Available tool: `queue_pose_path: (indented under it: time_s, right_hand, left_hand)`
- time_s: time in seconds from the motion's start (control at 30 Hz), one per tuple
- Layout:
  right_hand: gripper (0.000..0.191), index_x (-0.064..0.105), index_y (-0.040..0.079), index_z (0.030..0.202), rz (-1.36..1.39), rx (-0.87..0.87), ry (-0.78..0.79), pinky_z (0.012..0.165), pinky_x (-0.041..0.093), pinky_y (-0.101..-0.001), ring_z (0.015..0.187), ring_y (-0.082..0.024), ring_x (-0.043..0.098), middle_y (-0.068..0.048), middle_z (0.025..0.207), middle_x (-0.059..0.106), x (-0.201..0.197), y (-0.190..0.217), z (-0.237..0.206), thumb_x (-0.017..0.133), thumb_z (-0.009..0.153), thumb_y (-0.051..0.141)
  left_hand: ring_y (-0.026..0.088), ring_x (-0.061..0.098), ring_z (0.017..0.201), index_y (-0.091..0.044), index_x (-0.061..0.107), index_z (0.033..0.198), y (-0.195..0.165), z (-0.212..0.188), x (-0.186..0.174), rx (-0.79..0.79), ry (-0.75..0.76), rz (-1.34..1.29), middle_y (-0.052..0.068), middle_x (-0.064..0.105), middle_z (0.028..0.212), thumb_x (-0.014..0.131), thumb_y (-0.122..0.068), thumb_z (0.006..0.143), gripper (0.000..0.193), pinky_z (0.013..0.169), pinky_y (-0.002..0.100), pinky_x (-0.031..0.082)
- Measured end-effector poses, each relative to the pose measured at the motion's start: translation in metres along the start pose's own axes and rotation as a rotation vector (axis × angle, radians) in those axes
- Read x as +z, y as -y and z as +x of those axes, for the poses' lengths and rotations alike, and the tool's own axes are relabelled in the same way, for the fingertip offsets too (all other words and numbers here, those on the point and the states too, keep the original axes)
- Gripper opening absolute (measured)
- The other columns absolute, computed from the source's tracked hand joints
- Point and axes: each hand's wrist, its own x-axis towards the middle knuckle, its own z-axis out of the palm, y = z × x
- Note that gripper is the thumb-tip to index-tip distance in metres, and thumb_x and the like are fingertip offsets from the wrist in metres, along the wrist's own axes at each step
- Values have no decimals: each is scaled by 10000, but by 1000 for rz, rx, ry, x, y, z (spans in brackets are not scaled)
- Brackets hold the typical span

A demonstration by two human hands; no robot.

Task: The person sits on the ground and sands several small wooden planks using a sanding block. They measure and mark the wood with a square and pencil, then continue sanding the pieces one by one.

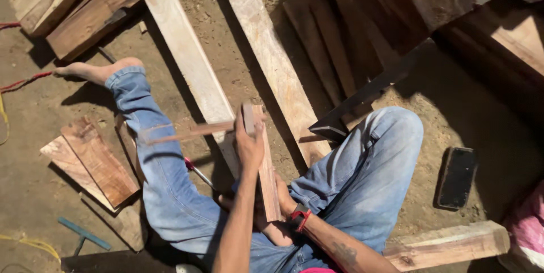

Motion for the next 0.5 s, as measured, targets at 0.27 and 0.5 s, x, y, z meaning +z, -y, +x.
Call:
queue_pose_path:
  time_s: [0.27,0.5]
  right_hand:
    - [500,653,-5,1260,59,-56,-29,822,598,-333,877,-217,732,-115,1051,767,-1,0,2,372,1065,360]
    - [562,684,15,1187,6,-2,-52,653,585,-322,725,-213,711,-113,913,756,16,8,-6,347,1048,443]
  left_hand:
    - [352,543,1401,-9,406,1551,-14,-16,-3,11,-16,-5,248,539,1508,661,-49,969,637,1157,419,422]
    - [330,558,1356,-14,432,1505,3,65,17,-2,-39,-4,224,555,1470,743,-46,873,705,1103,389,453]
